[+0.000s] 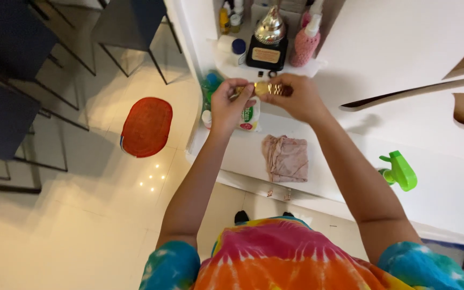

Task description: Cleaning a countertop and then organizing various household items such as bottles, containers, and jewelry into drawers.

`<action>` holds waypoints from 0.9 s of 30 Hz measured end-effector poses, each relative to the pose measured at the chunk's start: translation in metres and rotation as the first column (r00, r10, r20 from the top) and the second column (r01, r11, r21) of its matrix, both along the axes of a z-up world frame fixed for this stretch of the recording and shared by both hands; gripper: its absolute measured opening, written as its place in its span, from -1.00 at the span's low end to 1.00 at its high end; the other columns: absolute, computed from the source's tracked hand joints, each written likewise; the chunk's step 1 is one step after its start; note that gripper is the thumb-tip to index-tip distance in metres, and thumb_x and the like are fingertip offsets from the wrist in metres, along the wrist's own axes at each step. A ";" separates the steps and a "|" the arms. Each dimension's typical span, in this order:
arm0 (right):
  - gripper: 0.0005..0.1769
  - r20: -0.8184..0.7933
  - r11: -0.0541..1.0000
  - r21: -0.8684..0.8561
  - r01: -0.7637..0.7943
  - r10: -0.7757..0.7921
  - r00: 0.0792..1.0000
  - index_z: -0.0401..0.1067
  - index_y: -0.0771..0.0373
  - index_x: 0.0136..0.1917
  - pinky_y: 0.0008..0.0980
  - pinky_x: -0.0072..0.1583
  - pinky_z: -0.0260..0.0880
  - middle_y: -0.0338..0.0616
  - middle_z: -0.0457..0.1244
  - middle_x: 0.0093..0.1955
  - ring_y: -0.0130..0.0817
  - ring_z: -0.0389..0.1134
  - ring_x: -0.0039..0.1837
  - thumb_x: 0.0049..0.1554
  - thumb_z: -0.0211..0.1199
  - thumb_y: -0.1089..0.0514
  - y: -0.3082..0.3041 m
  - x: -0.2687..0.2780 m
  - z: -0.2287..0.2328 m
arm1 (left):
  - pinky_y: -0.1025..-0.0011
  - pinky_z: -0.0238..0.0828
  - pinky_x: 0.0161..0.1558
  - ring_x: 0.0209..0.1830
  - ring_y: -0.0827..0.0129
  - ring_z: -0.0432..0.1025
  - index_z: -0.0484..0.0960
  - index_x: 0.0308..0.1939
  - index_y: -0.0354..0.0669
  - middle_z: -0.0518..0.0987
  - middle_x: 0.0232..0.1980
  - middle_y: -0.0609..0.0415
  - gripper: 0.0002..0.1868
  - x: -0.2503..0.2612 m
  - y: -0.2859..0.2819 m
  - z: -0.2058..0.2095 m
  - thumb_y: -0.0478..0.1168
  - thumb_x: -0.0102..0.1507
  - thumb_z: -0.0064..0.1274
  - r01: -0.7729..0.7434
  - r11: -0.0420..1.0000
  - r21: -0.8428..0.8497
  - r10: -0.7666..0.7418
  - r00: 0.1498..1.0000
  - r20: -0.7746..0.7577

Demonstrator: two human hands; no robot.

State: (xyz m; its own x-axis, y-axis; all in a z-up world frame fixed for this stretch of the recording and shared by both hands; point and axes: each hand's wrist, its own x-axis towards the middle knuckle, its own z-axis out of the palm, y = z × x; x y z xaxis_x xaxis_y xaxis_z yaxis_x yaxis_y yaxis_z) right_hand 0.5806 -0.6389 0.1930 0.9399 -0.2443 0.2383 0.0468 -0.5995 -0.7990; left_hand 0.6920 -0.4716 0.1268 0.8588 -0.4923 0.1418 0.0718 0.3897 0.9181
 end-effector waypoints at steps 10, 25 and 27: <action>-0.72 -0.279 0.795 0.581 0.175 -0.007 0.960 0.59 0.28 0.11 -0.50 -0.19 0.36 -0.31 0.37 -0.25 -0.62 0.29 -0.25 0.15 0.31 0.15 0.004 -0.169 -0.066 | 0.52 0.56 -0.15 -0.15 0.48 0.56 0.57 -0.01 -0.32 0.65 -0.10 0.06 -0.82 -0.113 0.005 -0.012 -0.41 0.33 0.18 0.395 0.887 0.238 -0.420 0.905 0.066; -0.75 -0.469 0.494 0.549 0.675 -0.487 0.737 0.61 0.35 0.06 -0.49 -0.26 0.32 -0.23 0.39 -0.29 -0.56 0.26 -0.35 0.17 0.29 0.16 0.050 -0.552 -0.086 | 0.44 0.66 -0.14 -0.11 0.40 0.63 0.55 0.09 -0.30 0.73 -0.07 -0.06 -0.69 -0.436 -0.079 -0.058 -0.36 0.27 0.16 0.811 0.405 0.421 -0.819 0.527 -0.227; -0.75 -0.518 0.430 0.503 0.750 -0.544 0.660 0.61 0.36 0.05 -0.49 -0.26 0.33 -0.22 0.39 -0.29 -0.56 0.28 -0.35 0.18 0.29 0.16 0.068 -0.614 -0.096 | 0.44 0.66 -0.14 -0.11 0.40 0.64 0.56 0.09 -0.31 0.73 -0.08 -0.04 -0.68 -0.496 -0.084 -0.070 -0.35 0.26 0.18 0.832 0.336 0.441 -0.867 0.457 -0.200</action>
